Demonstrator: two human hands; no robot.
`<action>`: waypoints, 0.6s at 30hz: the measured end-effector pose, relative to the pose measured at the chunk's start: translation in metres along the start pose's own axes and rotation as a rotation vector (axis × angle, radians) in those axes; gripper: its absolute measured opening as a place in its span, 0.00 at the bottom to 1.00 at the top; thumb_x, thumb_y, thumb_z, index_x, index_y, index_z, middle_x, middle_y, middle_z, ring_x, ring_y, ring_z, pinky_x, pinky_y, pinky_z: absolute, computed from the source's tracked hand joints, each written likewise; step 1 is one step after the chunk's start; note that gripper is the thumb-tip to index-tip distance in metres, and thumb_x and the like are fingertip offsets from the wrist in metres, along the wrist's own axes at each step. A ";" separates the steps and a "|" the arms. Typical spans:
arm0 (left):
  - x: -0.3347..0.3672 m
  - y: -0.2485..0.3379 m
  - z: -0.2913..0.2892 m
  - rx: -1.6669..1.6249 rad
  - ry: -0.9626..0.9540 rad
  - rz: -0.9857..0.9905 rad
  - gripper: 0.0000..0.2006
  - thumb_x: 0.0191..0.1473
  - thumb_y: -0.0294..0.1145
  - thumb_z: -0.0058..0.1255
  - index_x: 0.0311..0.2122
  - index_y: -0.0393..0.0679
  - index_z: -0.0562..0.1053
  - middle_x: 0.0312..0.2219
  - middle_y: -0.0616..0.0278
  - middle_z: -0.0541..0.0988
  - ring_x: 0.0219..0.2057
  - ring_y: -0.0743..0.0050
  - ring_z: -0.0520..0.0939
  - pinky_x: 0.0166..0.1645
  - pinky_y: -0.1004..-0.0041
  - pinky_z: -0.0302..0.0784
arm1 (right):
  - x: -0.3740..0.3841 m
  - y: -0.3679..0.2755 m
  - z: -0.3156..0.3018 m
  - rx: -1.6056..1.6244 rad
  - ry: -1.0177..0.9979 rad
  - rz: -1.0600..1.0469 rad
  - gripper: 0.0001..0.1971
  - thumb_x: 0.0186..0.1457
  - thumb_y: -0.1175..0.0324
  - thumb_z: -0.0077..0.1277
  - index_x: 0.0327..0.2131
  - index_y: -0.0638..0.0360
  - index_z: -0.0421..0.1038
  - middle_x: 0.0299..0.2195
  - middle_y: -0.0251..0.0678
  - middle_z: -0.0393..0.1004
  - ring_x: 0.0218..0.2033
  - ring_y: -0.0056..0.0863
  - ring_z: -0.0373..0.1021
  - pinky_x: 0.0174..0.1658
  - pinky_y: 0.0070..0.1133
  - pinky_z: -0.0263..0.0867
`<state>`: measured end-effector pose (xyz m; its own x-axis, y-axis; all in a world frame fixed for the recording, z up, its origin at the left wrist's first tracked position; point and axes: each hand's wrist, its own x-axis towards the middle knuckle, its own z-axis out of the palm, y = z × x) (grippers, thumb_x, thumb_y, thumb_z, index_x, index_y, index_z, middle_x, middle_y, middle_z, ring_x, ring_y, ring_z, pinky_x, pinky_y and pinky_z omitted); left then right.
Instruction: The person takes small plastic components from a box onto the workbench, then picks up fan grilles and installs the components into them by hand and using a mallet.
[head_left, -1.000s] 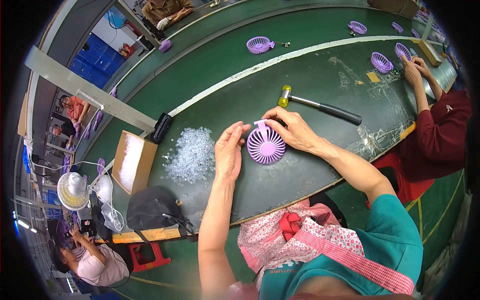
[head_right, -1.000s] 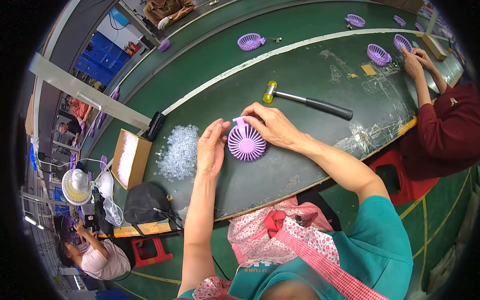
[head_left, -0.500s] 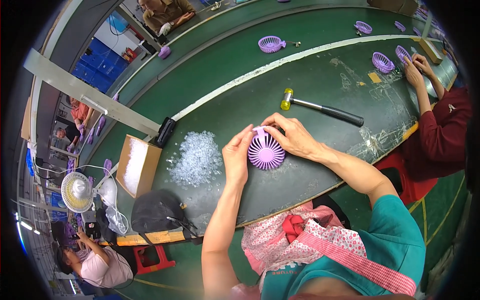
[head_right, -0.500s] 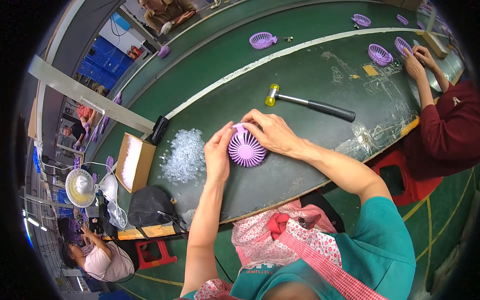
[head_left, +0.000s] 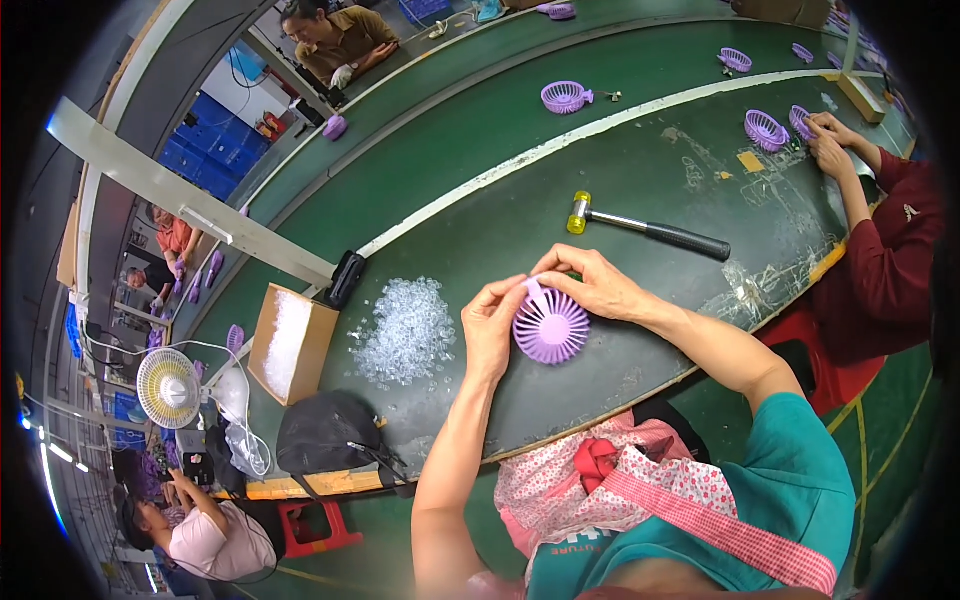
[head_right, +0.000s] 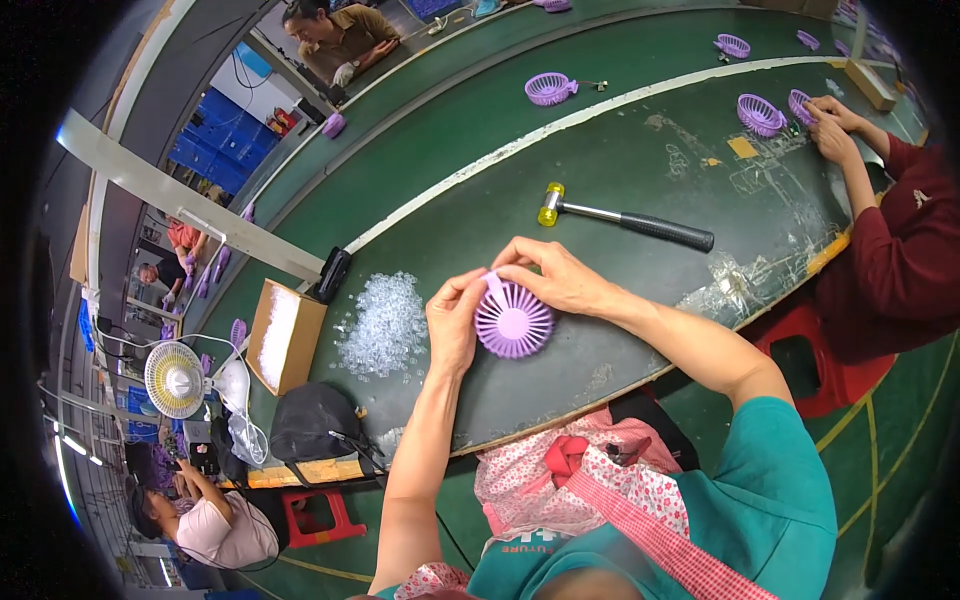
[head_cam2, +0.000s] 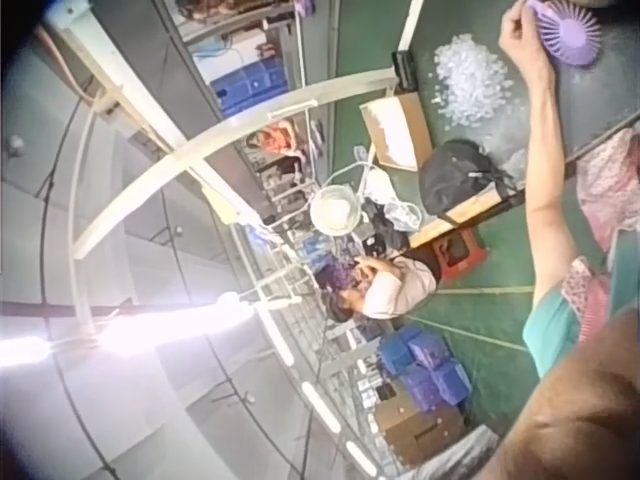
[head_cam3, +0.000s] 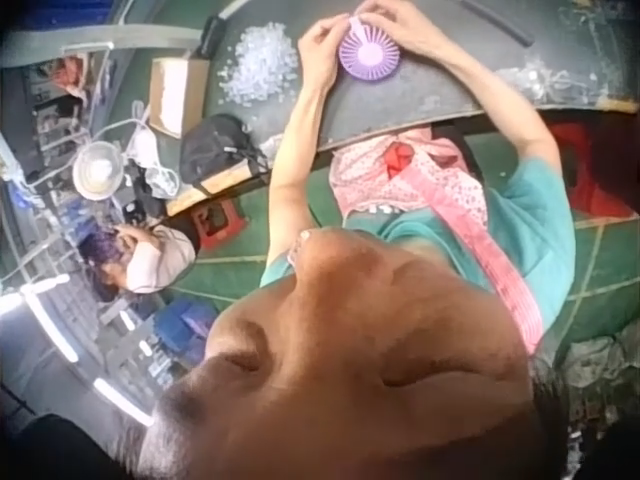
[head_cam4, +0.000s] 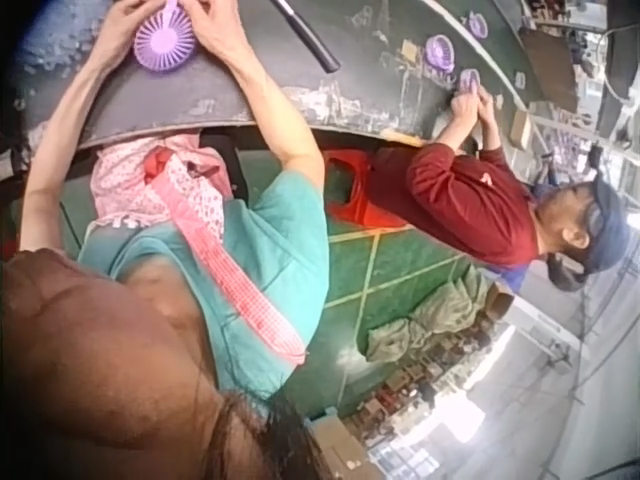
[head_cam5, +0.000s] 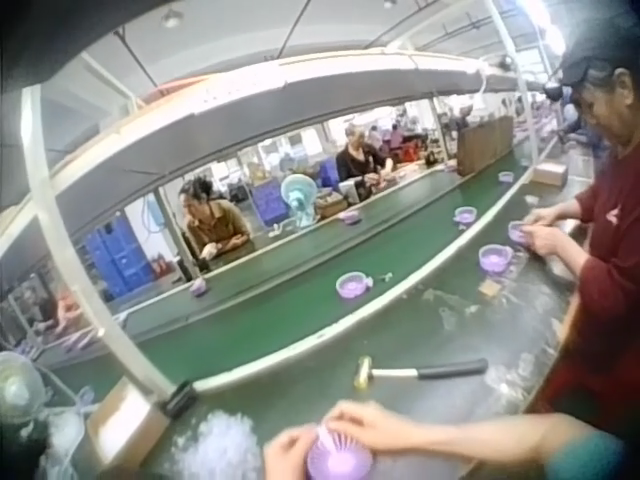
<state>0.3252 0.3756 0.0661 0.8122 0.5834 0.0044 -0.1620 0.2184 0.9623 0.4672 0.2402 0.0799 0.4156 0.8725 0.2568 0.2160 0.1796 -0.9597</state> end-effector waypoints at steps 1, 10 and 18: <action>0.002 -0.001 0.002 -0.102 0.012 -0.031 0.10 0.58 0.27 0.55 0.44 0.35 0.77 0.37 0.63 0.81 0.37 0.81 0.80 0.43 0.80 0.76 | 0.002 -0.001 0.004 -0.057 0.051 -0.053 0.10 0.63 0.69 0.49 0.42 0.67 0.71 0.36 0.37 0.78 0.38 0.23 0.74 0.43 0.22 0.69; 0.007 -0.004 -0.010 -0.360 0.014 -0.077 0.08 0.58 0.29 0.56 0.40 0.38 0.76 0.35 0.62 0.81 0.35 0.78 0.82 0.41 0.78 0.79 | 0.002 -0.005 0.001 -0.241 0.087 -0.189 0.11 0.60 0.69 0.52 0.41 0.67 0.69 0.36 0.45 0.77 0.39 0.36 0.76 0.43 0.29 0.71; 0.004 -0.006 -0.008 -0.317 0.056 -0.070 0.08 0.58 0.28 0.57 0.40 0.38 0.76 0.35 0.63 0.81 0.34 0.81 0.81 0.40 0.81 0.78 | 0.001 -0.001 0.001 -0.444 0.151 -0.313 0.06 0.58 0.72 0.53 0.35 0.66 0.70 0.33 0.42 0.74 0.36 0.37 0.73 0.40 0.29 0.68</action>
<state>0.3248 0.3831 0.0579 0.7965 0.5990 -0.0821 -0.2807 0.4866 0.8273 0.4665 0.2409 0.0814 0.3866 0.7277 0.5666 0.6870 0.1826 -0.7033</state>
